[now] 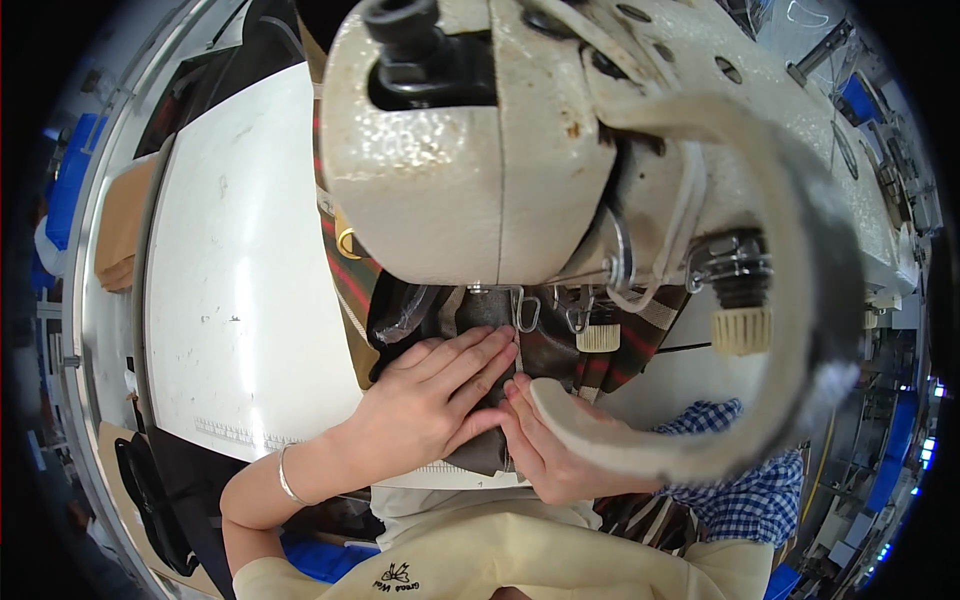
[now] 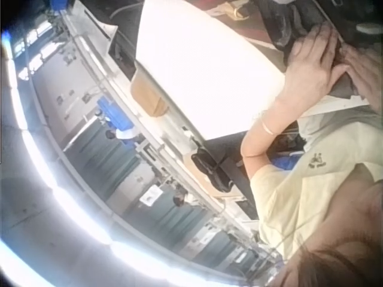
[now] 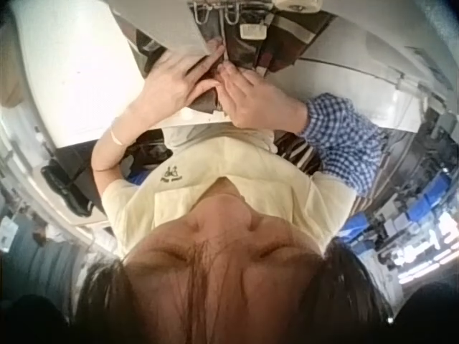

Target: Sewing a striped fabric tote bag using an industrial sewing machine.

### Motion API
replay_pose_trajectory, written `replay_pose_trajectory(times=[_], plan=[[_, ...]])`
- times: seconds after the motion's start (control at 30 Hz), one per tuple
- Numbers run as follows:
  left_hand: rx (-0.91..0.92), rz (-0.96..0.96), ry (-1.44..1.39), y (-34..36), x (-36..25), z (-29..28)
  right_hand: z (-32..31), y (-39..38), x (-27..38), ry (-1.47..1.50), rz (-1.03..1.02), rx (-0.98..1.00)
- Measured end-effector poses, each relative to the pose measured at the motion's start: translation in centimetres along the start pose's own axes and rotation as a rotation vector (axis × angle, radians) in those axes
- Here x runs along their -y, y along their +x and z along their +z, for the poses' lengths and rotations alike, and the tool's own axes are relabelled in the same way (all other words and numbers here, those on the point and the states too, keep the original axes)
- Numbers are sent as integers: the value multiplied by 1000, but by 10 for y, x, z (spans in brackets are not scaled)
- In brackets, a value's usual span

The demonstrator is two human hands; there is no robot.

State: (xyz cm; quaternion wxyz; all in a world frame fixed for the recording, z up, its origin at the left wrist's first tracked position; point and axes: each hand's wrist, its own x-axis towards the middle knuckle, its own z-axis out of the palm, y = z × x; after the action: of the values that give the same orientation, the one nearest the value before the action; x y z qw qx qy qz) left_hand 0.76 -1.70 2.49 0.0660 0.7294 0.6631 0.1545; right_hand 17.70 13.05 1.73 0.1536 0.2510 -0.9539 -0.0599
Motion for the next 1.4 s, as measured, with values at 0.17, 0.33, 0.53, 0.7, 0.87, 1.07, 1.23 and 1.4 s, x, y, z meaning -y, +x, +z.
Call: replay_pose_trajectory(times=[0.17, 0.33, 0.53, 0.7, 0.87, 1.07, 1.23, 1.4], plan=[[36, 28, -92, -3, -10, -11, 7, -1, 4, 118, 160, -145], [-116, 83, 174, -16, -10, 6, -3, 2, 3, 73, 199, -202], [-336, 185, 286, -14, 1, 9, -30, 1, -28, 49, 215, -136], [-377, 207, 331, -14, 11, 10, -31, -25, -71, 52, 296, -31], [-239, 119, 245, -21, 14, -2, -21, -51, -33, 54, 305, -76], [-79, 220, 603, -37, -11, 0, -8, -57, 3, -146, 387, 15], [-93, 290, 560, -36, -6, -1, -18, -44, -13, -85, 383, 1], [-304, 377, 490, -49, 7, -16, -15, -18, -8, 179, 210, -77]])
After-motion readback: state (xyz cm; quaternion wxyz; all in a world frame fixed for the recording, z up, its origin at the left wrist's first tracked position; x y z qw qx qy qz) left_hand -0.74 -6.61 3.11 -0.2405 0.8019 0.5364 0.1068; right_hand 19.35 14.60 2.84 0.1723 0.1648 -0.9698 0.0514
